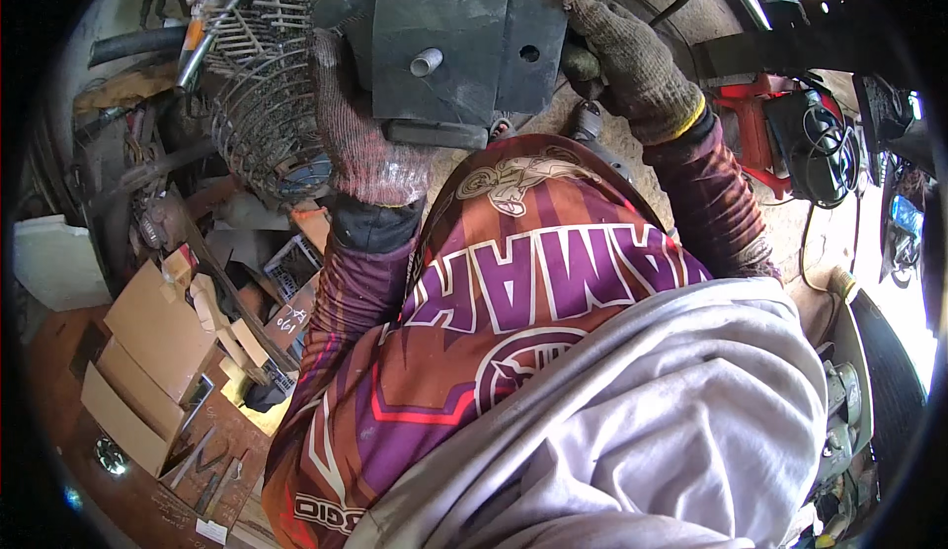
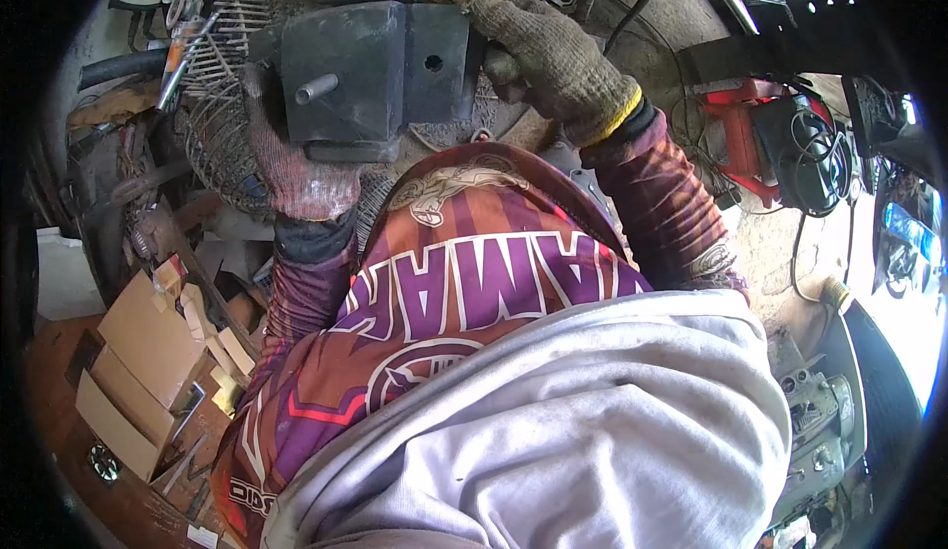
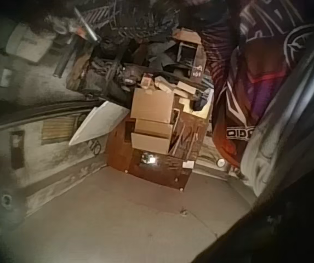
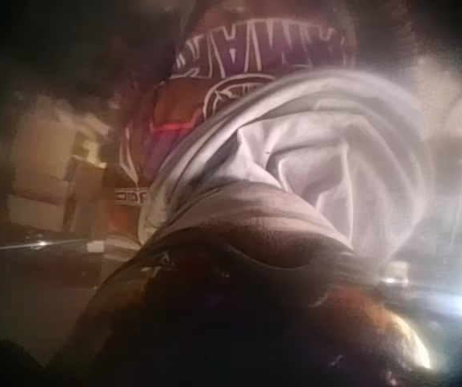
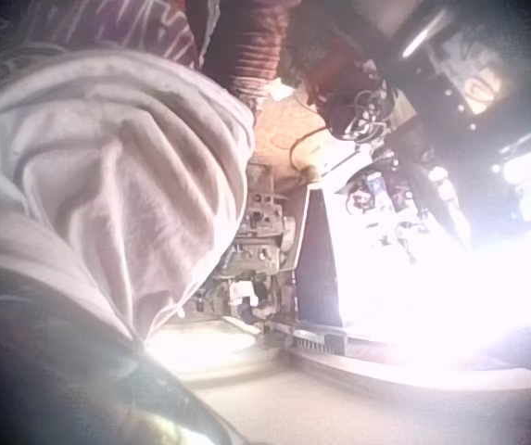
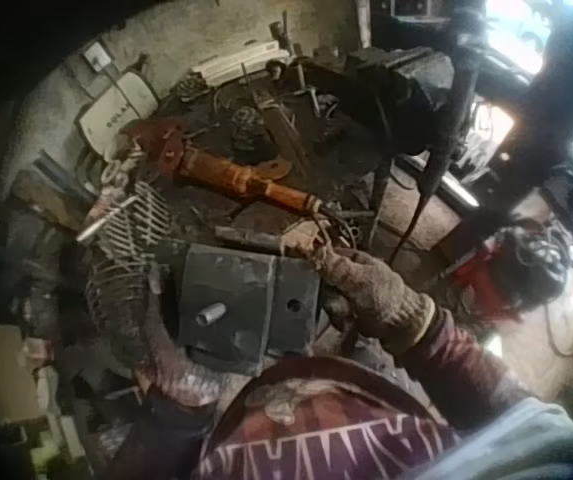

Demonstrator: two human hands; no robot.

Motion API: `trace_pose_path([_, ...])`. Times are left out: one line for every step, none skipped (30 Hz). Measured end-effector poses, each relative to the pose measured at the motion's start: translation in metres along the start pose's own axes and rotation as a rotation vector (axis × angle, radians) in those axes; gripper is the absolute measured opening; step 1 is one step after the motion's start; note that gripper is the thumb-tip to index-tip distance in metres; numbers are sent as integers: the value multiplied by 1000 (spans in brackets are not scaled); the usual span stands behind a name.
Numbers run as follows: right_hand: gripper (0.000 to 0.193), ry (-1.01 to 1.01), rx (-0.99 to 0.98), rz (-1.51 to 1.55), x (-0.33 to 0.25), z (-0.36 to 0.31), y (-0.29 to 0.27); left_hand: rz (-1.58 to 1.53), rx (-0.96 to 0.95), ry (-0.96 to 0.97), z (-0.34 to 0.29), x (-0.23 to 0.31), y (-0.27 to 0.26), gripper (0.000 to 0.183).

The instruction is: The person marks a metal piece using a piece of chalk while holding the metal object by hand.

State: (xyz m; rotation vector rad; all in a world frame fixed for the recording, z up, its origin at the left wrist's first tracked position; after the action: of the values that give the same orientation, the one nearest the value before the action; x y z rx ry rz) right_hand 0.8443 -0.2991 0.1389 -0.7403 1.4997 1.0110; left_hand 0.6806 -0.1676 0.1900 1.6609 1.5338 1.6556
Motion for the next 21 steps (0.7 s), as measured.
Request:
trace_pose_path([31,163,25,214,11,-1,2,14,6,5,0,0,-1,57])
trace_pose_path([28,245,86,412,16,-3,5,29,12,11,0,-1,-1,57])
trace_pose_path([26,326,148,610,21,-5,9,43,18,17,0,-1,-3,57])
trace_pose_path([25,320,150,608,19,-5,10,56,26,23,0,-2,-4,57])
trace_pose_path([25,314,152,607,16,-5,11,47,8,22,0,-3,-5,58])
trace_pose_path([25,309,154,605,15,-5,12,38,-9,20,0,-5,-6,58])
trace_pose_path([24,322,122,582,19,-5,10,9,-53,11,0,-7,-5,58])
trace_pose_path([23,336,91,558,26,-6,6,6,-77,5,0,-8,-4,58])
trace_pose_path([23,349,59,534,30,-6,5,3,-100,-1,0,-8,-3,58])
trace_pose_path([22,347,40,546,30,-4,6,27,-103,-3,0,-8,-2,58])
trace_pose_path([22,344,21,558,30,-4,8,45,-54,3,0,-8,-5,58])
trace_pose_path([22,342,2,570,30,-3,9,64,-5,6,1,-9,-8,58])
trace_pose_path([22,343,6,623,30,-3,11,79,94,18,1,-11,-12,59])
trace_pose_path([23,344,9,676,30,-3,13,131,147,28,1,-10,-15,59])
trace_pose_path([23,345,13,730,30,-4,15,184,200,36,2,-10,-18,59])
trace_pose_path([24,350,38,705,29,-4,15,219,236,41,1,-6,-24,59])
trace_pose_path([24,356,64,681,27,-5,15,231,247,44,1,-4,-26,59])
trace_pose_path([25,361,90,656,26,-5,15,230,243,46,0,-3,-28,58])
trace_pose_path([28,305,96,591,25,-2,13,229,220,42,1,-2,-29,58])
trace_pose_path([32,248,103,527,26,1,11,226,199,40,1,-1,-31,58])
trace_pose_path([32,241,73,529,23,1,12,225,183,36,2,-1,-32,58])
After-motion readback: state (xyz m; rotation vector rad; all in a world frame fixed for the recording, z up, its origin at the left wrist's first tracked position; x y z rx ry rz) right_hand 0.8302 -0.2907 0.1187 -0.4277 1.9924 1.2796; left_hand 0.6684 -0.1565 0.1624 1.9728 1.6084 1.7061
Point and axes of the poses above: each hand's wrist, its own z-axis towards the middle knuckle, its own y-axis out of the palm, x = y × z, the point moved 8 cm from there along z, towards the middle knuckle, and after that the axes turned 10 degrees about z, right-handed, at the moved point
